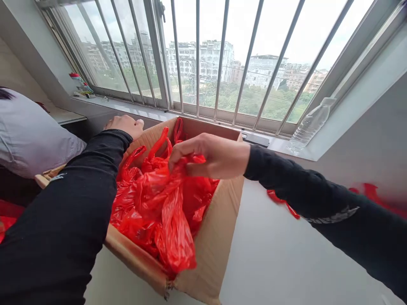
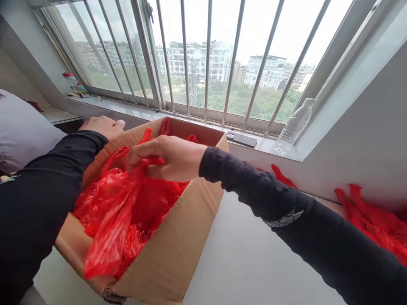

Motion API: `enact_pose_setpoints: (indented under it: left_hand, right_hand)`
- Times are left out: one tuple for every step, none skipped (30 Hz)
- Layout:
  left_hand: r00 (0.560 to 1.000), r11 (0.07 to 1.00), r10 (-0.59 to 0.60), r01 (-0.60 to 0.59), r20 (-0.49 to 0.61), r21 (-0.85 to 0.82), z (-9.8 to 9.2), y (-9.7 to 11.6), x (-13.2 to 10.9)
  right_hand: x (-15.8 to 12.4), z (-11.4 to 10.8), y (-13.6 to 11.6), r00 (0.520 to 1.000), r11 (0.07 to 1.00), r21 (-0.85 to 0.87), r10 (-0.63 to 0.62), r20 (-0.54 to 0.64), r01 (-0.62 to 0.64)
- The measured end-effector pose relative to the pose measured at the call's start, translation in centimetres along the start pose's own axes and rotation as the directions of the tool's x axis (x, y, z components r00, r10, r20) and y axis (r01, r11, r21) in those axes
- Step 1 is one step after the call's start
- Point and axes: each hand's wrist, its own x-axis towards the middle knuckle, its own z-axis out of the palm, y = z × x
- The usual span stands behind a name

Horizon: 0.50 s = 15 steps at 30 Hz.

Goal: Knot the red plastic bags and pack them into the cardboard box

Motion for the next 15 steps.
enact_pose_setpoints:
  left_hand:
    - [1.000,1.000,-0.008,0.008,0.002,0.004,0.1,-0.1,0.1]
    - [1.000,1.000,-0.021,0.021,0.005,0.009,0.1,-0.1,0.2]
    - [0.999,0.999,-0.034,0.034,0.008,0.014,0.2,-0.2,0.3]
    - [0.999,0.999,-0.036,0.036,0.009,0.016,0.3,-0.2,0.4]
    - [0.999,0.999,-0.037,0.036,0.008,0.017,0.4,-0.2,0.5]
    - [0.999,0.999,-0.036,0.036,0.006,0.019,0.4,-0.2,0.5]
    - [0.999,0.999,-0.036,0.036,0.003,0.020,0.5,-0.2,0.5]
    - [0.999,0.999,-0.035,0.035,0.000,0.021,0.6,-0.3,0.6]
    - [0.999,0.999,-0.035,0.035,-0.002,0.021,0.6,-0.3,0.6]
    - [0.999,0.999,-0.035,0.035,-0.005,0.022,0.7,-0.3,0.6]
    - [0.999,0.999,-0.034,0.034,-0.006,0.023,0.7,-0.3,0.6]
    - [0.999,0.999,-0.033,0.033,-0.008,0.024,0.7,-0.3,0.6]
    - [0.999,0.999,-0.031,0.032,-0.010,0.024,0.8,-0.2,0.6]
    - [1.000,0.999,-0.029,0.029,-0.011,0.024,0.8,-0.2,0.6]
    - [1.000,0.999,-0.026,0.027,-0.013,0.024,0.8,-0.2,0.6]
  right_hand:
    - [1.0,1.0,0.6,0.989,1.000,0.016,-0.002,0.149,-0.001]
    - [1.7,2.0,1.0,0.956,1.000,0.023,0.004,0.292,-0.011]
    - [2.3,3.0,1.4,0.908,0.999,0.007,0.027,0.418,-0.033]
    - [2.7,3.9,1.7,0.858,0.998,-0.032,0.064,0.510,-0.055]
    - [3.0,4.6,1.9,0.819,0.994,-0.086,0.106,0.564,-0.070]
    - [3.1,5.2,2.1,0.803,0.987,-0.141,0.149,0.577,-0.082]
    - [3.1,5.6,2.2,0.808,0.978,-0.186,0.183,0.560,-0.093]
    - [3.0,5.9,2.3,0.824,0.972,-0.210,0.204,0.528,-0.106]
    - [3.0,6.1,2.4,0.841,0.970,-0.216,0.211,0.498,-0.116]
    - [2.9,6.2,2.5,0.851,0.969,-0.215,0.215,0.479,-0.123]
    - [2.9,6.2,2.6,0.855,0.968,-0.217,0.216,0.471,-0.125]
    - [2.8,6.3,2.6,0.857,0.967,-0.225,0.214,0.468,-0.118]
    - [2.9,6.3,2.7,0.858,0.966,-0.238,0.206,0.470,-0.101]
    - [3.0,6.3,2.7,0.858,0.963,-0.256,0.197,0.474,-0.080]
    - [3.1,6.4,2.7,0.856,0.959,-0.277,0.191,0.480,-0.059]
